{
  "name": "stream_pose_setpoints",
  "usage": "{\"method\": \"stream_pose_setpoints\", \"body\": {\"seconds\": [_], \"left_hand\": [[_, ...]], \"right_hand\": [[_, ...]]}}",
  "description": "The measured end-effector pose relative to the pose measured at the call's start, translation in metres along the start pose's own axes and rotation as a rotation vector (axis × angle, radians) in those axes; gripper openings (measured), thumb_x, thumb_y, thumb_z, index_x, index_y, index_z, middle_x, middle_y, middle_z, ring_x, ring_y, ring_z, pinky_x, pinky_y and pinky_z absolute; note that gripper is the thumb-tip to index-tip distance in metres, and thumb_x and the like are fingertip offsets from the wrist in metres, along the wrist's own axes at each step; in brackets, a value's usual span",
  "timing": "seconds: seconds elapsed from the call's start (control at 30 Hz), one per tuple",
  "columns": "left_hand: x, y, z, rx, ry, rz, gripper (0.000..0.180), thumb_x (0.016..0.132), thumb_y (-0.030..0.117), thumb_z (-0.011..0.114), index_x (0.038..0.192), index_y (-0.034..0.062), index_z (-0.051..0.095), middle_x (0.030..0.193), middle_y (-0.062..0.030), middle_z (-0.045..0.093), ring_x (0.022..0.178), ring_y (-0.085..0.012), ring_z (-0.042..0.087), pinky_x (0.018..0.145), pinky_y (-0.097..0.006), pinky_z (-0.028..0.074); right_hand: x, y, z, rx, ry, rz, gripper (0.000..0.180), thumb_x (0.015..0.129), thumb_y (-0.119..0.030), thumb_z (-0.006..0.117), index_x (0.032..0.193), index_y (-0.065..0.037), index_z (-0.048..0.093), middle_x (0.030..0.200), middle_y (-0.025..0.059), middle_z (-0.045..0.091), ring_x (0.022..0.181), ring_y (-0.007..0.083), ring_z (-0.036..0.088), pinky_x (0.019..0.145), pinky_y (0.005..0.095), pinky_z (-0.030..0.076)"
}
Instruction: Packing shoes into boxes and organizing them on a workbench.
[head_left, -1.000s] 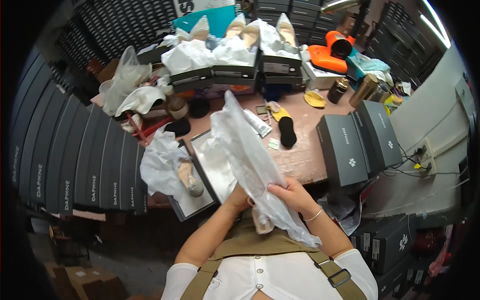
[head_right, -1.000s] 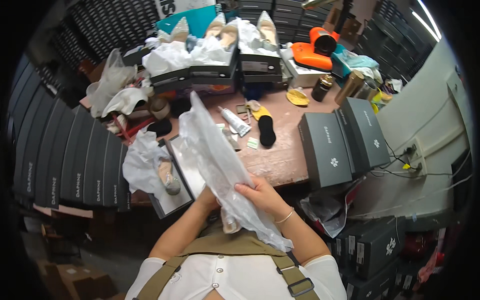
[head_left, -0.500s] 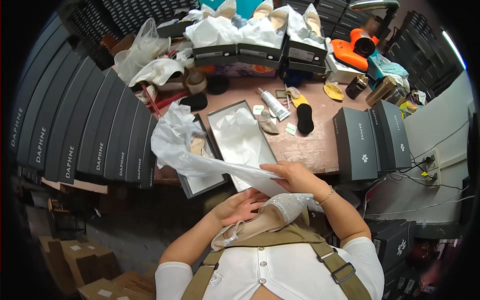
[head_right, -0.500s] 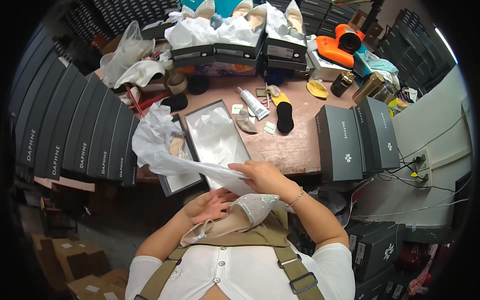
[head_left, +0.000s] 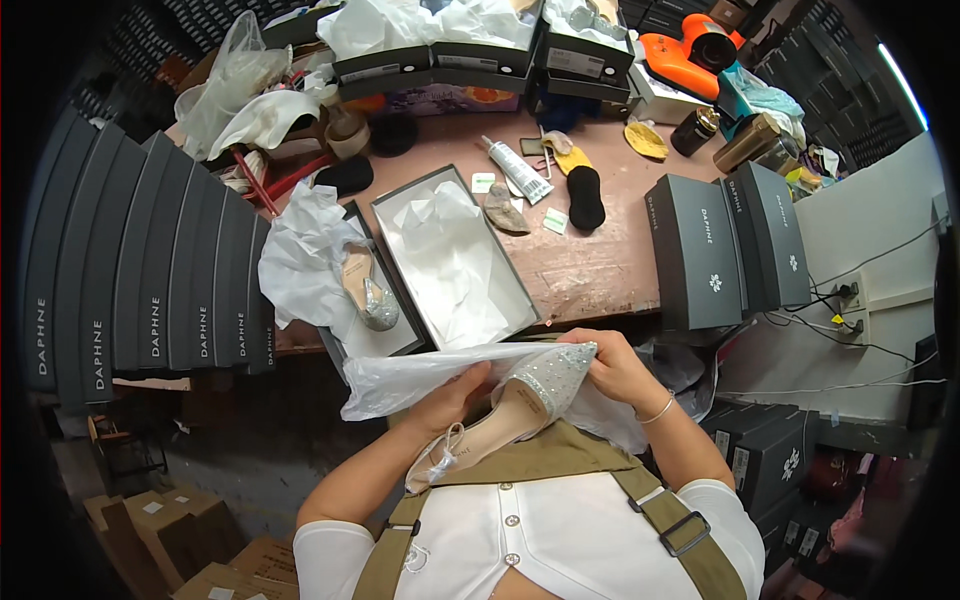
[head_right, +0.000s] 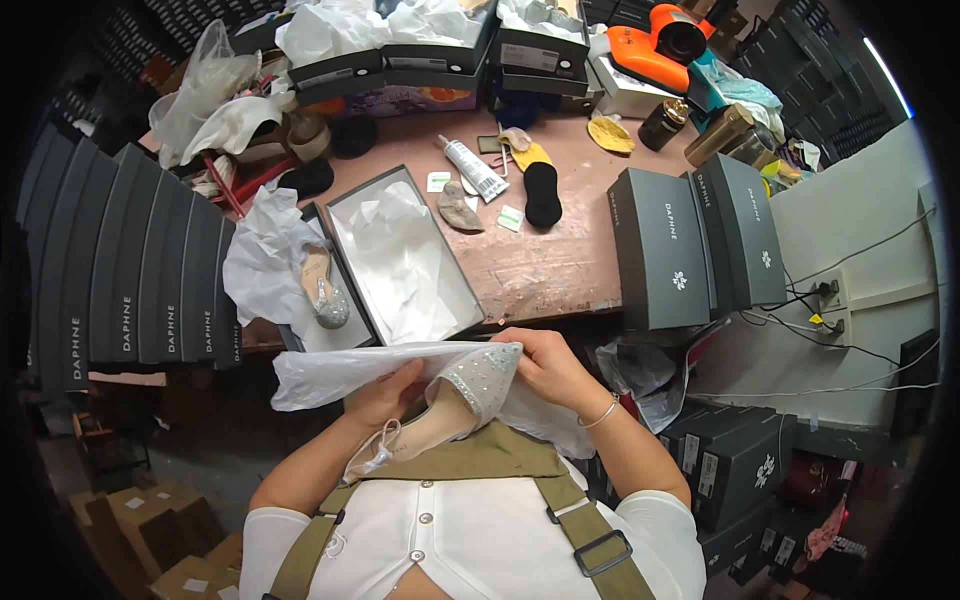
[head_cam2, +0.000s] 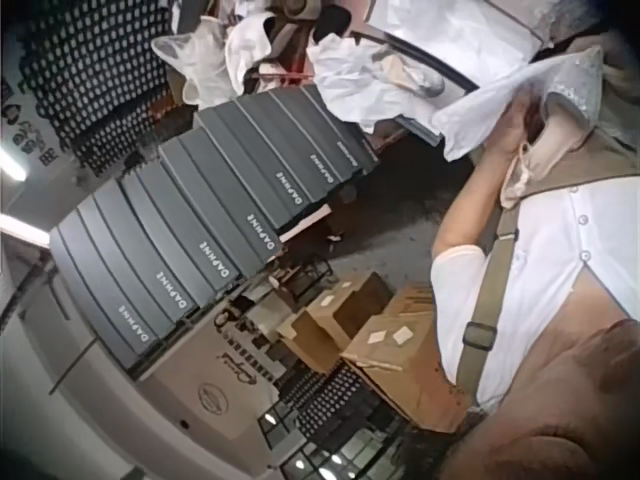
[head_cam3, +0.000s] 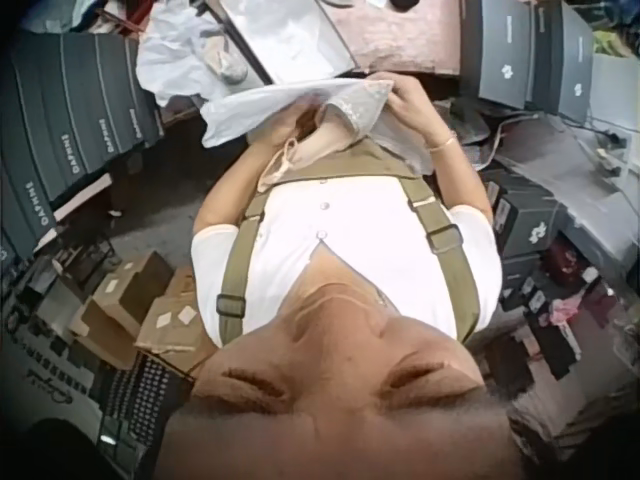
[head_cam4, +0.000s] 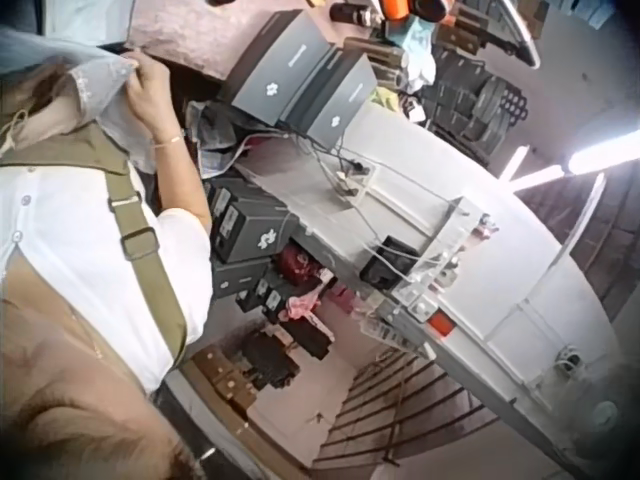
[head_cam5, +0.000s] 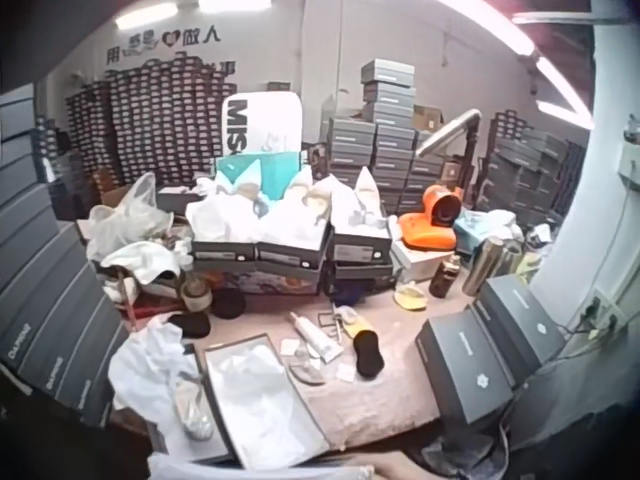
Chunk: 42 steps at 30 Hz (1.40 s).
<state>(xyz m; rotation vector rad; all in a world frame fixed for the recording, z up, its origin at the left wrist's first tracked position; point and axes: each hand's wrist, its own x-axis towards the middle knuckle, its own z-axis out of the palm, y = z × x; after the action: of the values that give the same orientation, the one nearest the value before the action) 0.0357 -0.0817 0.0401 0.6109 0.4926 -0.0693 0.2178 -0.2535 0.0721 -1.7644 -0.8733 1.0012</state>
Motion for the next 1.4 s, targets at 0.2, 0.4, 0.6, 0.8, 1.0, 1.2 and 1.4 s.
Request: {"method": "stream_pose_setpoints", "body": {"seconds": [0.2,0.4,0.6,0.8,1.0,1.2,1.4], "left_hand": [[0.019,0.005,-0.01,0.42,-0.17,-0.171,0.043,0.091,0.015,0.062,0.13,0.0014,0.05,0.122,-0.0078,0.057,0.111,-0.0159,0.054,0.096,-0.03,0.043],[0.018,0.005,0.006,0.53,-0.096,-0.101,0.041,0.093,0.018,0.059,0.129,-0.001,0.05,0.116,-0.0059,0.061,0.102,-0.0133,0.058,0.089,-0.027,0.046],[0.011,0.002,-0.007,0.502,-0.044,-0.266,0.041,0.097,0.026,0.05,0.128,-0.0009,0.049,0.108,-0.009,0.063,0.085,-0.0128,0.062,0.075,-0.025,0.051],[0.007,0.001,-0.011,0.462,0.016,-0.256,0.041,0.096,0.02,0.051,0.13,-0.001,0.046,0.109,-0.0105,0.063,0.089,-0.0131,0.062,0.077,-0.026,0.05],[0.013,0.01,-0.011,0.855,-0.021,0.053,0.043,0.095,0.017,0.054,0.134,0.0004,0.044,0.117,-0.0128,0.058,0.1,-0.0177,0.06,0.085,-0.03,0.049],[0.024,0.023,-0.008,0.276,-0.103,0.136,0.062,0.09,0.002,0.056,0.145,0.0038,0.028,0.132,-0.0095,0.049,0.114,-0.0136,0.053,0.095,-0.027,0.046],[0.019,0.004,-0.028,0.18,0.099,0.188,0.061,0.087,-0.008,0.044,0.145,0.0023,0.029,0.13,-0.0115,0.053,0.112,-0.017,0.056,0.094,-0.03,0.047]], "right_hand": [[-0.005,-0.01,-0.001,-0.054,0.046,-0.028,0.023,0.094,-0.008,0.047,0.11,0.002,0.061,0.093,0.0163,0.068,0.084,0.0206,0.064,0.08,0.0302,0.049],[-0.006,-0.006,-0.006,-0.06,0.179,-0.035,0.02,0.093,-0.006,0.051,0.108,0.001,0.062,0.09,0.0087,0.067,0.08,0.0123,0.058,0.074,0.0262,0.047],[0.002,-0.011,-0.009,-0.021,0.207,-0.05,0.018,0.091,-0.004,0.05,0.104,0.001,0.061,0.08,0.0019,0.061,0.071,0.0059,0.05,0.065,0.0233,0.045],[0.009,-0.028,-0.016,-0.15,0.174,-0.085,0.02,0.089,-0.005,0.052,0.106,0.002,0.06,0.086,0.0152,0.067,0.078,0.0242,0.064,0.074,0.0312,0.05],[0.016,-0.037,-0.025,-0.267,0.092,-0.325,0.037,0.085,-0.005,0.058,0.121,-0.002,0.055,0.112,0.0171,0.062,0.104,0.0326,0.059,0.091,0.0392,0.045],[0.043,-0.072,0.016,-0.711,-0.201,-0.857,0.026,0.077,-0.011,0.06,0.102,-0.008,0.063,0.1,0.009,0.058,0.107,0.0265,0.052,0.098,0.0404,0.036],[0.03,-0.04,0.035,-1.115,-0.224,-0.841,0.013,0.074,-0.016,0.057,0.081,-0.007,0.063,0.082,0.0028,0.049,0.085,0.0188,0.05,0.082,0.0331,0.038]]}}
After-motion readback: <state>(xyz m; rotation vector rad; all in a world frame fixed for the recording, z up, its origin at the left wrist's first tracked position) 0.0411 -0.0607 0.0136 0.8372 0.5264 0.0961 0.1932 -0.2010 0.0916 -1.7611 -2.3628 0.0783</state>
